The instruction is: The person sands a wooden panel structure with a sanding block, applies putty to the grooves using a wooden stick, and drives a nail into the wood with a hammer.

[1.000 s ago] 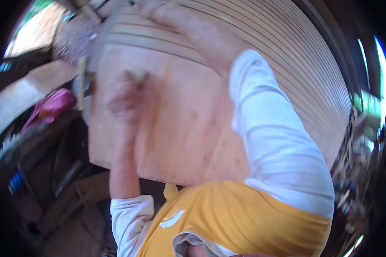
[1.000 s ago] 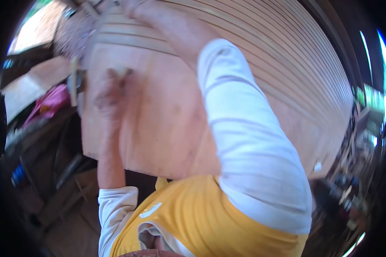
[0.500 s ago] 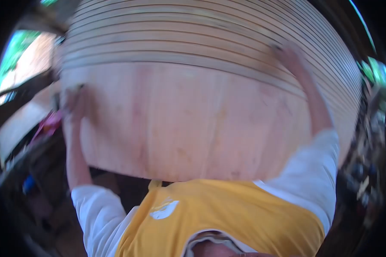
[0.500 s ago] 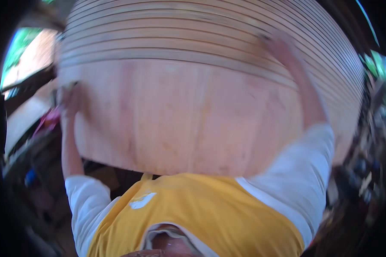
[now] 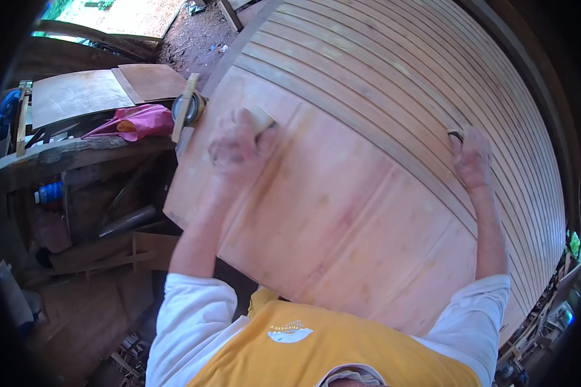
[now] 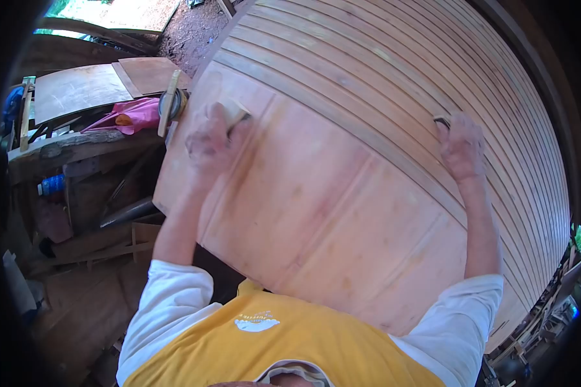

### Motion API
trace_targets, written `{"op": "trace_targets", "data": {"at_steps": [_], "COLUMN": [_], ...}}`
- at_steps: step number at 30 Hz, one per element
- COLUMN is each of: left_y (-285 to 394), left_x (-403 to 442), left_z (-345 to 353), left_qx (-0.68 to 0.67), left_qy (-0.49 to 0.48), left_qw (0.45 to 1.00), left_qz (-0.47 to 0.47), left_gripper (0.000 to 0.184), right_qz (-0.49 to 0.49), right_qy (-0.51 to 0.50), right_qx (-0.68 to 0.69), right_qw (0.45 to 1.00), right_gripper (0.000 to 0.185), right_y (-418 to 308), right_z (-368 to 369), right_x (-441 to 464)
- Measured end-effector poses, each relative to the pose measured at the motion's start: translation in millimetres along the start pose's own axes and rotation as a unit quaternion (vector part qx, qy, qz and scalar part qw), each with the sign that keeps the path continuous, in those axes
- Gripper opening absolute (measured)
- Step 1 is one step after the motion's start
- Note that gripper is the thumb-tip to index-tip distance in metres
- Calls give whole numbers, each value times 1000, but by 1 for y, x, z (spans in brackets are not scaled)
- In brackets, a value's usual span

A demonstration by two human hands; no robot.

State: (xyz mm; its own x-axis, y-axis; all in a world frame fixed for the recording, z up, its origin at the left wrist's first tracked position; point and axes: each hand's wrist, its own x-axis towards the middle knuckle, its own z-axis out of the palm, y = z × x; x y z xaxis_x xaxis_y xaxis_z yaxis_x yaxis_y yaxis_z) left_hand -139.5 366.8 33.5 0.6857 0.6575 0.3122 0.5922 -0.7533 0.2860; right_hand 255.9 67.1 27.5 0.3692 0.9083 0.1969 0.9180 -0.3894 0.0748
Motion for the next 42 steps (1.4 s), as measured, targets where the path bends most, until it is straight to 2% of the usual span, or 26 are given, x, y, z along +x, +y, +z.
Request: {"op": "trace_targets", "data": {"at_steps": [3, 10, 14, 18, 22, 26, 29, 31, 33, 36, 39, 40, 42], "left_y": [0, -7, -11, -12, -12, -11, -8, -7, -8, -9, -3, -4, -11], "left_x": [5, 11, 10, 10, 10, 12, 10, 11, 4, 3, -5, -2, 0], "left_z": [-3, -10, -7, -6, -8, -8, -7, -6, -10, -13, -27, -31, -52], "left_qx": [-9, -43, -31, -30, -41, -41, -46, -69, -86, -108, -92, -77, -56], "left_qy": [-31, -85, -96, -95, -112, -86, -77, -82, -87, -66, -61, -57, 13], "left_qw": [999, 995, 994, 994, 992, 995, 994, 992, 990, 990, 993, 995, 998], "left_qz": [-14, -37, -38, -35, -41, -41, -59, -67, -73, -66, -50, -41, -40], "left_gripper": [43, 43, 44, 45, 49, 44, 43, 43, 44, 48, 51, 52, 52], "right_qz": [27, -1, -4, -13, -5, -40, -141, -84, -77, 77, 85, 77, 86], "right_qy": [-25, -18, -20, 42, 30, 36, 127, 37, 30, -10, 24, -13, -110], "right_qx": [21, -24, 16, 55, 60, 58, 60, 56, 88, 167, 325, 305, 378], "right_qw": [999, 1000, 1000, 998, 998, 997, 980, 994, 993, 983, 942, 949, 915], "right_gripper": [27, 27, 25, 25, 25, 26, 27, 26, 26, 27, 30, 33, 37], "right_y": [-46, -61, -136, -219, -251, -238, -194, -175, -161, -160, -184, -180, -184], "right_z": [2, 4, 16, 31, 45, 39, 50, 34, 17, -15, -31, -20, -15], "right_x": [50, 70, 148, 240, 281, 268, 241, 213, 184, 146, 117, 105, 83]}}
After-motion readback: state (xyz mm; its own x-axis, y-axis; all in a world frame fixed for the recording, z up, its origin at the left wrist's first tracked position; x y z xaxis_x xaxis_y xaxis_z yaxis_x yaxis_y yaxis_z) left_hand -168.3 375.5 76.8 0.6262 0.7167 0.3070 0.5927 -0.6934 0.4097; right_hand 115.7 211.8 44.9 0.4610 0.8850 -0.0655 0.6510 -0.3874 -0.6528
